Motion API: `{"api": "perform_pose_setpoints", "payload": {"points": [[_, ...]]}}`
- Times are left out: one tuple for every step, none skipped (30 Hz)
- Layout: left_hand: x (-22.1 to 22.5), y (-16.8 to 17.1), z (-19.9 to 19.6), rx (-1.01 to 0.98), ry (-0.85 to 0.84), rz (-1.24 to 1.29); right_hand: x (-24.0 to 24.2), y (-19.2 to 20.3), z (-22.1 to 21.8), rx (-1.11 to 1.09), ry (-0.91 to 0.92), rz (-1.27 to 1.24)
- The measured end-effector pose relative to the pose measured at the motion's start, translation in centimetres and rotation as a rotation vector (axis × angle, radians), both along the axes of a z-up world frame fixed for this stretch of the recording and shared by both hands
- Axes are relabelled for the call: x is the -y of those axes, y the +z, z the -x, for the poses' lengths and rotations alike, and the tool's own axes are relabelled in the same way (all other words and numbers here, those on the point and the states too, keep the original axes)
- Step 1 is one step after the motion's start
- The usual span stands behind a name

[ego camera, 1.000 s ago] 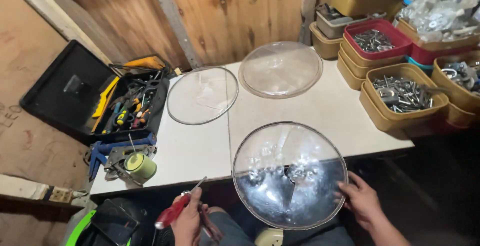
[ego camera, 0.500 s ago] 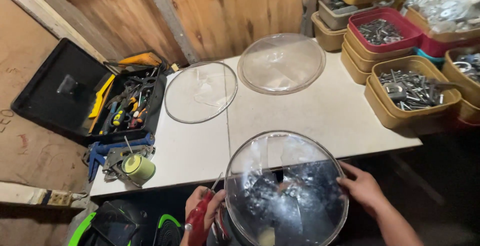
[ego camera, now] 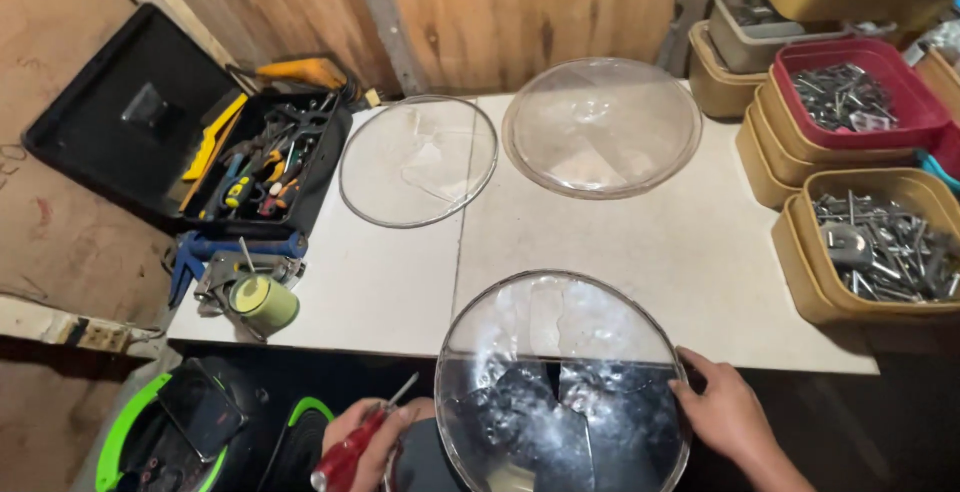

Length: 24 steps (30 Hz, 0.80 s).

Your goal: Cleaning and adjusting drum heads using a screwdriver and a cloth at a repair bench

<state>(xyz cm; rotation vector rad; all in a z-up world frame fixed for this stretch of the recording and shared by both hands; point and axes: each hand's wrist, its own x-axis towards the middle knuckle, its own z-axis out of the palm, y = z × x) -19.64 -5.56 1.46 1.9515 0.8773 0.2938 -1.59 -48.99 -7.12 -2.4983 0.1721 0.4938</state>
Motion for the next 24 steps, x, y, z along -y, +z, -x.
{"api": "perform_pose_setpoints", "payload": {"points": [[-0.2, 0.6, -0.8, -0.006, 0.003, 0.003, 0.3, -0.8, 0.2, -0.006, 0.003, 0.003], [-0.2, 1.3, -1.6, -0.105, -0.021, -0.019, 0.7, -1.6, 0.4, 0.029, -0.011, -0.029], [-0.5, 2.0, -2.9, -0.195, -0.055, -0.046, 1.1, -2.4, 0.5, 0.071, -0.036, -0.066], [-0.8, 1.8, -4.3, -0.194, -0.062, -0.048, 1.0, -2.1, 0.7, 0.073, -0.043, -0.066], [-1.0, 1.6, -5.5, -0.082, -0.138, -0.029, 1.0, -1.8, 1.1, 0.032, -0.059, -0.086], [-1.2, 1.3, -6.6, 0.030, -0.214, -0.010, 0.9, -1.6, 1.5, -0.008, -0.075, -0.106], [0.2, 3.7, -8.1, 0.030, -0.217, -0.008, 1.0, -1.7, 1.9, -0.009, -0.078, -0.104], [1.5, 6.2, -9.5, -0.025, -0.268, 0.026, 1.0, -1.8, 2.3, -0.008, -0.086, -0.089], [2.8, 8.8, -10.9, -0.078, -0.314, 0.059, 0.9, -1.7, 2.5, -0.006, -0.088, -0.076], [3.0, 7.6, -11.7, -0.076, -0.312, 0.059, 1.1, -1.9, 2.6, -0.005, -0.087, -0.075], [3.2, 6.4, -12.6, -0.064, -0.405, -0.037, 1.2, -2.4, 2.9, 0.008, -0.082, -0.089], [3.5, 5.2, -13.6, -0.051, -0.497, -0.133, 1.3, -2.8, 3.2, 0.021, -0.076, -0.102], [3.9, 4.7, -14.3, -0.055, -0.502, -0.136, 1.4, -3.3, 3.4, 0.018, -0.081, -0.105], [4.2, 4.3, -15.0, -0.139, -0.578, -0.272, 1.4, -3.8, 3.5, 0.059, -0.072, -0.121], [4.7, 3.7, -15.6, -0.229, -0.655, -0.407, 1.5, -4.4, 4.0, 0.095, -0.065, -0.136], [5.2, 3.4, -15.7, -0.238, -0.663, -0.408, 1.8, -5.1, 4.4, 0.086, -0.073, -0.139], [5.6, 3.3, -16.0, -0.215, -0.690, -0.401, 1.9, -5.7, 4.6, 0.150, -0.074, -0.132], [6.0, 3.1, -16.3, -0.192, -0.716, -0.394, 1.9, -6.2, 4.8, 0.214, -0.076, -0.124], [6.1, 3.3, -16.2, -0.193, -0.722, -0.396, 1.4, -5.1, 5.0, 0.213, -0.082, -0.126], [6.2, 3.5, -16.2, -0.151, -0.759, -0.364, 0.8, -3.9, 5.1, 0.363, -0.030, -0.056], [6.2, 3.6, -16.1, -0.107, -0.792, -0.331, 0.2, -2.8, 5.1, 0.515, 0.025, 0.015], [5.8, 2.8, -16.1, -0.107, -0.795, -0.333, -0.8, -2.2, 4.5, 0.516, 0.022, 0.014], [5.3, 1.9, -16.1, -0.010, -0.870, -0.365, -2.0, -1.6, 3.7, 0.602, 0.127, -0.026], [4.8, 1.1, -16.1, 0.088, -0.944, -0.397, -3.1, -1.1, 3.0, 0.689, 0.232, -0.067]]}}
